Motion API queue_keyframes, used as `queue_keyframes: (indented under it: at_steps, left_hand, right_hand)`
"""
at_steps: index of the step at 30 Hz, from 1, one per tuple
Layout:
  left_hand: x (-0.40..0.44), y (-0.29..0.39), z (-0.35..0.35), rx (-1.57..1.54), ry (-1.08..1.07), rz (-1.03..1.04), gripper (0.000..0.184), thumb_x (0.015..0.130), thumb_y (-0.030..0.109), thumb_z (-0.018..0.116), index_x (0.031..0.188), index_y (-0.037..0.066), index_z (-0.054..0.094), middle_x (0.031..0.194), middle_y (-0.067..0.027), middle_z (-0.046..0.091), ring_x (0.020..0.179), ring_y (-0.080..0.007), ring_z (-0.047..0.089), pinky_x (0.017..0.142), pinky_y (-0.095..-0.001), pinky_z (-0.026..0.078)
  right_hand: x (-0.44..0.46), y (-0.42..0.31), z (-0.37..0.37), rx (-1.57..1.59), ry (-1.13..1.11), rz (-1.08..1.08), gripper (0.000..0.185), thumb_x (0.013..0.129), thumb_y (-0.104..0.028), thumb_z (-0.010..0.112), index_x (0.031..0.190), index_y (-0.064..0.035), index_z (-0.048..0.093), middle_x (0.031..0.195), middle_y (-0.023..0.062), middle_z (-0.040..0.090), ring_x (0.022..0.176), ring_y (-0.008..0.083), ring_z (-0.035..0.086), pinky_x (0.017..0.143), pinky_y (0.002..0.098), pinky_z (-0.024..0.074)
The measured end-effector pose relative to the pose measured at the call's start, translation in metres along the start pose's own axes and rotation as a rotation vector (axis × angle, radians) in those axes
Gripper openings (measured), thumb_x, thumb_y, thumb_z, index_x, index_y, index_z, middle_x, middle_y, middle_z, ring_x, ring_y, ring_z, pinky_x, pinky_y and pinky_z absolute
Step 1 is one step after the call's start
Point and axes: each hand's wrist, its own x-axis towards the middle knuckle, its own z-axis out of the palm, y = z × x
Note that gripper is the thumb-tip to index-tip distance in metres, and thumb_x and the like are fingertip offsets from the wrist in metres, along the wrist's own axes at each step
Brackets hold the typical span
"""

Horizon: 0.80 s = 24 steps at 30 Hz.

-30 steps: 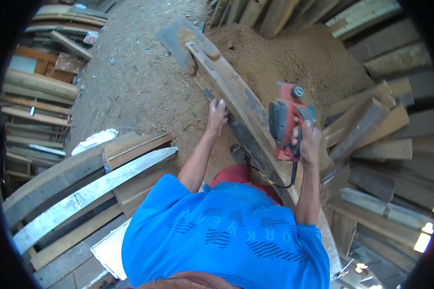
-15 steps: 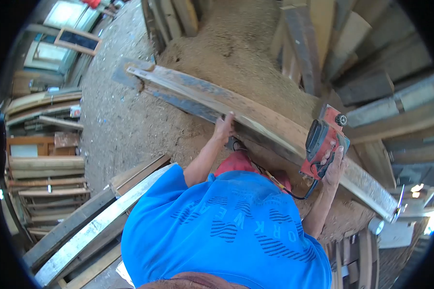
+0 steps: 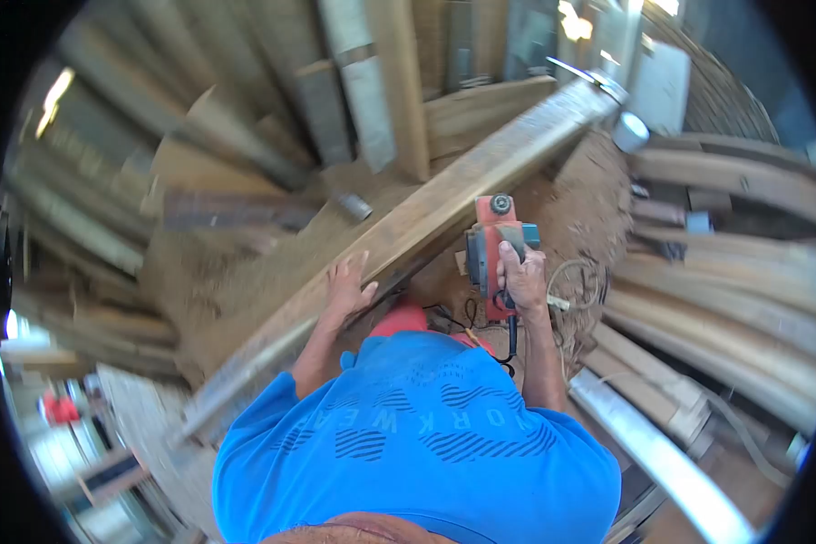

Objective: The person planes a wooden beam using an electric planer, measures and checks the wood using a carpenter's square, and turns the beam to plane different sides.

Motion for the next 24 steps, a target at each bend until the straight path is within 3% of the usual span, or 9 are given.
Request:
queue_keyframes:
  at_steps: [3,6,9,13,17,24]
  left_hand:
    - [0.068,-0.009,0.028,-0.159,-0.201,0.134,0.078,0.087,0.039,0.073,0.155,0.017,0.043,0.130,-0.0255,0.062,0.123,-0.0410,0.058,0.110,-0.0550,0.038]
    - [0.133,0.023,0.037,-0.280,-0.237,0.240,0.075,0.088,0.037,0.074,0.154,0.017,0.044,0.118,-0.0251,0.068,0.113,-0.0394,0.065,0.103,-0.0482,0.047]
    - [0.191,0.067,0.057,-0.305,-0.255,0.354,0.075,0.088,0.036,0.075,0.154,0.017,0.045,0.116,-0.0253,0.067,0.108,-0.0407,0.065,0.095,-0.0466,0.051]
    - [0.276,0.129,0.063,-0.278,-0.386,0.463,0.078,0.088,0.038,0.073,0.156,0.017,0.041,0.108,-0.0258,0.063,0.105,-0.0429,0.062,0.094,-0.0492,0.050]
    - [0.350,0.193,0.085,-0.137,-0.440,0.588,0.081,0.089,0.038,0.070,0.159,0.018,0.035,0.119,-0.0267,0.058,0.114,-0.0437,0.057,0.099,-0.0515,0.047]
    - [0.445,0.295,0.098,-0.060,-0.419,0.629,0.083,0.090,0.037,0.069,0.160,0.015,0.032,0.124,-0.0279,0.056,0.118,-0.0443,0.055,0.103,-0.0516,0.046]
  right_hand:
    - [0.008,0.012,-0.032,0.063,0.133,0.060,0.041,0.101,-0.041,0.064,0.084,-0.0046,0.066,0.061,-0.0007,0.058,0.050,0.0067,0.054,0.045,0.0251,0.0420]
    - [0.018,0.037,-0.063,0.102,0.265,0.118,0.041,0.100,-0.044,0.065,0.084,-0.0060,0.066,0.062,-0.0013,0.058,0.049,0.0068,0.053,0.045,0.0248,0.0420]
    - [0.031,0.051,-0.091,0.084,0.397,0.184,0.041,0.099,-0.046,0.065,0.084,-0.0075,0.065,0.062,-0.0018,0.058,0.050,0.0069,0.054,0.045,0.0247,0.0420]
    - [0.051,0.067,-0.130,0.049,0.615,0.267,0.040,0.098,-0.048,0.065,0.085,-0.0100,0.064,0.062,-0.0031,0.056,0.050,0.0069,0.054,0.044,0.0246,0.0422]
    - [0.045,0.060,-0.173,0.133,0.764,0.298,0.041,0.098,-0.051,0.065,0.088,-0.0107,0.063,0.062,-0.0033,0.055,0.049,0.0067,0.053,0.044,0.0241,0.0419]
    - [0.074,0.072,-0.241,0.080,0.868,0.365,0.046,0.097,-0.054,0.065,0.092,-0.0089,0.065,0.064,-0.0017,0.056,0.051,0.0082,0.054,0.046,0.0255,0.0435]
